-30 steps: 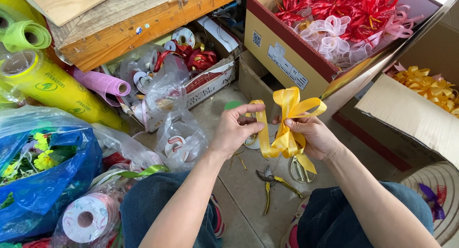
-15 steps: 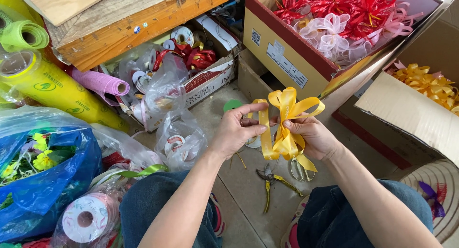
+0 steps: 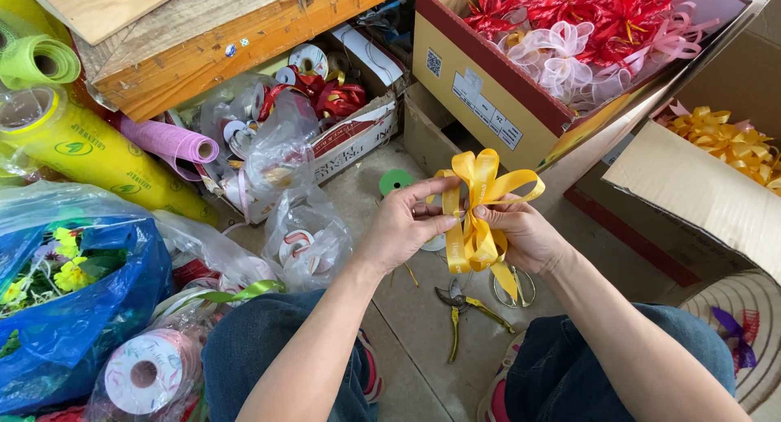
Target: Making a decorative bow from yellow ribbon by folding and looping it.
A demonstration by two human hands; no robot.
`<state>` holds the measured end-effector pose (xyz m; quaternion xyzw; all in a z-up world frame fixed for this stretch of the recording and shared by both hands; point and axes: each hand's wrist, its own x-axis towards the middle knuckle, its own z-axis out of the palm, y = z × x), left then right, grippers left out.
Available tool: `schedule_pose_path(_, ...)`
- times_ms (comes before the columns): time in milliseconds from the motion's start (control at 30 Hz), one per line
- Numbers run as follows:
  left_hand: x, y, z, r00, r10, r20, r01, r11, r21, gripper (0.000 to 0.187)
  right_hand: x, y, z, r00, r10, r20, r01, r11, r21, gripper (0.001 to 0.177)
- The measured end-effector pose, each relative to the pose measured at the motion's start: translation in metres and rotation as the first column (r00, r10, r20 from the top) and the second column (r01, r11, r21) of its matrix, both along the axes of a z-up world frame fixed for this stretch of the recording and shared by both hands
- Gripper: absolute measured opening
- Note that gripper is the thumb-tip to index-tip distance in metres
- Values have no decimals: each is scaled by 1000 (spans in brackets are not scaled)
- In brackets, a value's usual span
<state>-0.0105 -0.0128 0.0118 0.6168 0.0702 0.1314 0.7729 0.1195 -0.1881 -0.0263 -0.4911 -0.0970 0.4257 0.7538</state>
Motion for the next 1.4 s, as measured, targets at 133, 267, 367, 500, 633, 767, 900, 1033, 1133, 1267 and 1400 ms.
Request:
schedule_pose_path(133, 8, 5, -12, 1000, -3, 14, 2, 995, 104, 66, -2, 1, 5, 1000, -15, 13, 15, 1000, -4, 40)
schedule_pose_path(267, 7, 9, -15, 1000, 0, -4, 1, 973, 230, 69, -6, 2, 17, 994, -8, 109, 14, 998, -57, 44)
schedule_pose_path(367, 5, 8, -12, 1000, 1, -19, 4, 954, 300, 71, -16, 5, 31, 966, 6, 257, 12, 998, -69, 40)
schedule_pose_path(500, 3, 1, -4, 998, 61, -8, -53, 914, 403, 65, -27, 10, 39, 890, -51, 452, 72, 997, -29, 27)
schedule_pose_path(633, 0, -5, 5, 998, 60, 6, -57, 909, 412, 63, -30, 13, 43, 853, -95, 512, 96, 995, 25, 17)
schedule_pose_path(767, 0, -9, 4, 998, 60, 9, -59, 919, 389, 56, -32, 14, 41, 921, -87, 380, 124, 990, -73, 21)
schedule_pose_path(900, -2, -12, 8, 998, 56, -6, -51, 937, 346, 55, -30, 12, 38, 981, -34, 190, 54, 993, -101, 33)
schedule_pose_path(1033, -1, -14, 9, 997, 64, -35, -51, 954, 297, 51, -26, 9, 34, 984, -29, 178, 54, 989, -137, 42)
schedule_pose_path(1133, 0, -16, 8, 996, 71, -45, -57, 964, 259, 51, -22, 9, 30, 991, 4, 132, 21, 982, -186, 51)
schedule_pose_path(1267, -1, -15, 6, 985, 172, -2, -163, 938, 305, 50, -25, 16, 32, 983, -69, 168, 93, 986, -138, 42)
schedule_pose_path(1400, 11, -9, -33, 946, 314, -77, -260, 879, 400, 20, -22, 15, 34, 976, -181, 118, 199, 966, -166, 48)
